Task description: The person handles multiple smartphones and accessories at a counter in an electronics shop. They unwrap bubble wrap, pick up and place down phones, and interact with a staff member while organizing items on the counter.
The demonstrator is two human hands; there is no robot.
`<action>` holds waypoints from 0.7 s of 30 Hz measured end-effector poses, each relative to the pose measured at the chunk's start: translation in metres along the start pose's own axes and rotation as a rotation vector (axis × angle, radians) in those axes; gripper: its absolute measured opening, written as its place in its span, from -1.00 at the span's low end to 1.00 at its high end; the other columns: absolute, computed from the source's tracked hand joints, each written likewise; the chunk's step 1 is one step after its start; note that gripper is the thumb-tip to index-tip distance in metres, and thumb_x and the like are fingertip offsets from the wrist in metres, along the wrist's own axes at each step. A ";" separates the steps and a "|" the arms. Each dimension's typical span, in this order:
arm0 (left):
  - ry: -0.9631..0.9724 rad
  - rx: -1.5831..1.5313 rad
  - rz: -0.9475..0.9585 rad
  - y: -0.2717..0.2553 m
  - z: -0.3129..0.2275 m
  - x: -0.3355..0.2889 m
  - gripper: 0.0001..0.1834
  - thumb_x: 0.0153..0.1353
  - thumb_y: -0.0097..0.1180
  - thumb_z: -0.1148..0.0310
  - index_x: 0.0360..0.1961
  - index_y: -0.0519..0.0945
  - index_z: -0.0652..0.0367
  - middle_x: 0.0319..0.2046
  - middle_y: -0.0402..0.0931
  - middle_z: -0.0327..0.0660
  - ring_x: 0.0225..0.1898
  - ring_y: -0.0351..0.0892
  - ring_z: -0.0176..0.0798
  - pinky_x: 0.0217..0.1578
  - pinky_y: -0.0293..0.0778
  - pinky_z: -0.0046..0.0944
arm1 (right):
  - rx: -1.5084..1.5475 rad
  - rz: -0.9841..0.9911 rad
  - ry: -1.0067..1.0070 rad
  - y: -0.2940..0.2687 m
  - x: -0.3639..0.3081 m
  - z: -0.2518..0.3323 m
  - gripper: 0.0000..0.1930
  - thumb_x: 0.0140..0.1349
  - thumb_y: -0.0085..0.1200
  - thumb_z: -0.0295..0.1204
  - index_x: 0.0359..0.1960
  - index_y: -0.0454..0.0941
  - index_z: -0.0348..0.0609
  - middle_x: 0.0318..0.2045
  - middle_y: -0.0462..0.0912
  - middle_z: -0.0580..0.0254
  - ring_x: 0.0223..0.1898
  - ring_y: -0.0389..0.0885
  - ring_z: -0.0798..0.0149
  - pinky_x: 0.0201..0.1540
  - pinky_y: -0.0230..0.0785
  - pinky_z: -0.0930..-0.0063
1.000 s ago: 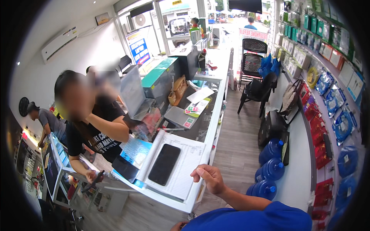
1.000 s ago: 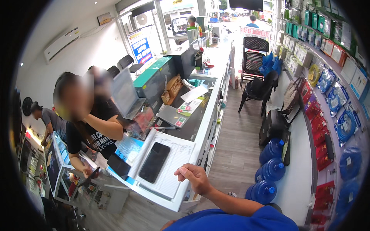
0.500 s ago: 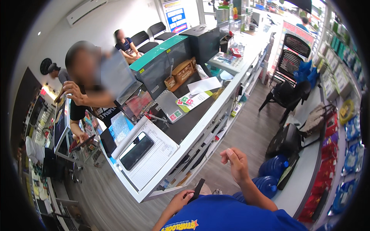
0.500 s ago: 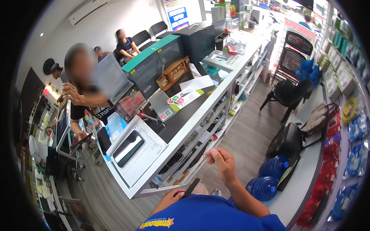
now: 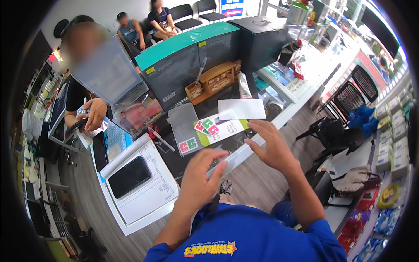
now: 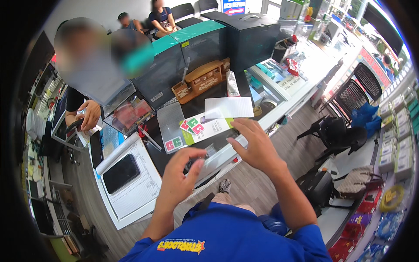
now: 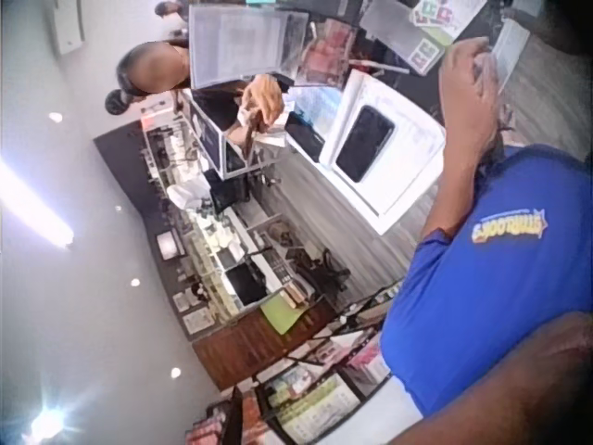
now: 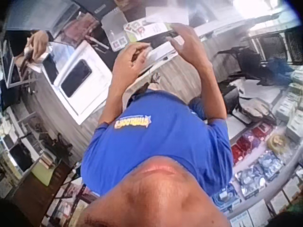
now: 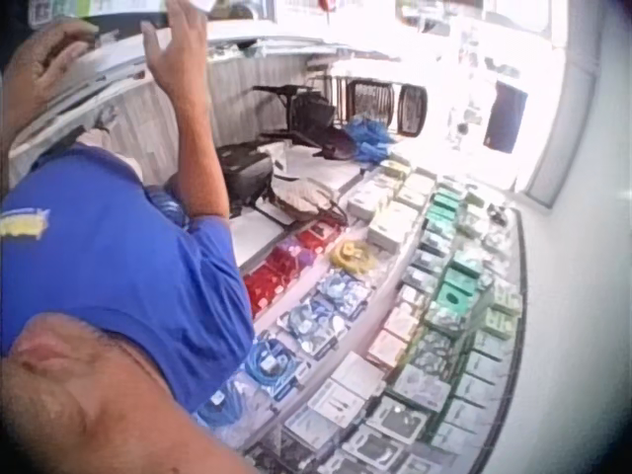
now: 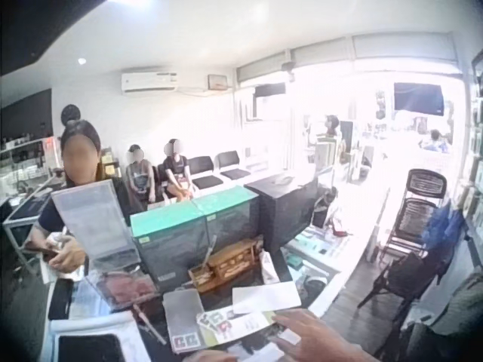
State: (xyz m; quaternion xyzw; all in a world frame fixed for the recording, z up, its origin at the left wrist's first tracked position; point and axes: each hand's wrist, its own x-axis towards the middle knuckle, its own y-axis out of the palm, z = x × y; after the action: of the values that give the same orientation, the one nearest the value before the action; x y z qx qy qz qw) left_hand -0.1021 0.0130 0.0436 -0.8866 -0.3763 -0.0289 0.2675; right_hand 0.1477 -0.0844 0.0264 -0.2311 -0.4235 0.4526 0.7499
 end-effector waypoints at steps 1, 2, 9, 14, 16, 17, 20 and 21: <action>0.010 0.112 -0.072 0.001 0.004 0.015 -0.67 0.43 0.28 0.33 0.15 0.66 0.22 0.05 0.67 -0.02 0.10 0.67 0.06 0.19 0.50 -0.07 | -0.027 0.050 -0.030 -0.003 0.017 -0.010 -0.54 0.37 0.32 -0.34 0.25 0.63 -0.27 0.22 0.65 -0.10 0.29 0.57 -0.13 0.39 0.41 0.08; 0.021 0.230 -0.142 -0.001 0.008 0.028 -0.60 0.41 0.30 0.31 0.20 0.63 0.22 0.07 0.64 0.02 0.10 0.65 0.13 0.17 0.51 -0.01 | -0.051 0.096 -0.064 -0.004 0.035 -0.018 -0.52 0.37 0.32 -0.32 0.26 0.61 -0.27 0.25 0.63 -0.11 0.33 0.54 -0.14 0.42 0.38 0.05; -0.142 0.709 -0.128 0.022 0.044 0.073 -0.42 0.34 0.37 0.21 0.34 0.58 0.15 0.36 0.48 -0.10 0.40 0.41 0.05 0.38 0.35 0.12 | 0.025 0.347 -0.231 0.007 0.076 -0.068 -0.47 0.35 0.34 -0.21 0.27 0.62 -0.22 0.28 0.59 -0.07 0.33 0.51 -0.15 0.42 0.35 0.06; -0.200 0.739 -0.117 0.025 0.041 0.082 -0.51 0.39 0.34 0.24 0.30 0.62 0.13 0.30 0.56 -0.12 0.30 0.52 0.08 0.33 0.45 0.03 | 0.039 0.308 -0.329 0.012 0.069 -0.088 -0.48 0.34 0.33 -0.19 0.25 0.61 -0.22 0.28 0.55 0.03 0.30 0.47 -0.09 0.34 0.35 -0.01; -0.148 0.819 -0.118 0.024 0.042 0.079 -0.50 0.34 0.35 0.27 0.28 0.62 0.13 0.31 0.57 -0.09 0.23 0.60 0.09 0.25 0.55 -0.01 | 0.074 0.313 -0.342 0.010 0.068 -0.088 -0.47 0.36 0.31 -0.18 0.25 0.61 -0.23 0.30 0.54 0.04 0.34 0.44 -0.08 0.37 0.33 0.00; -0.142 0.846 -0.098 0.024 0.042 0.077 -0.49 0.33 0.36 0.28 0.28 0.62 0.13 0.32 0.57 -0.08 0.22 0.61 0.09 0.23 0.57 -0.01 | 0.089 0.308 -0.350 0.010 0.067 -0.089 -0.47 0.36 0.30 -0.17 0.25 0.61 -0.24 0.31 0.54 0.04 0.36 0.44 -0.08 0.38 0.32 0.00; -0.152 0.924 0.019 0.010 0.039 0.075 -0.49 0.29 0.34 0.31 0.27 0.63 0.12 0.36 0.54 -0.03 0.21 0.65 0.11 0.19 0.63 0.00 | 0.137 0.295 -0.354 0.014 0.066 -0.089 -0.47 0.37 0.29 -0.16 0.24 0.63 -0.25 0.32 0.54 0.04 0.39 0.42 -0.07 0.41 0.31 0.01; -0.131 0.932 0.057 0.005 0.042 0.074 -0.49 0.29 0.34 0.31 0.27 0.63 0.12 0.37 0.54 -0.02 0.22 0.64 0.11 0.20 0.63 0.00 | 0.158 0.303 -0.339 0.012 0.067 -0.089 -0.48 0.36 0.30 -0.17 0.23 0.64 -0.26 0.31 0.55 0.04 0.39 0.42 -0.08 0.41 0.31 0.01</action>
State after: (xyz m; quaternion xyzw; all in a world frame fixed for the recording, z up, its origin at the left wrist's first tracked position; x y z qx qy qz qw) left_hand -0.0520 0.0791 0.0238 -0.6820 -0.3409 0.2063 0.6133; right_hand 0.2320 -0.0171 -0.0015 -0.1534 -0.4672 0.6241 0.6072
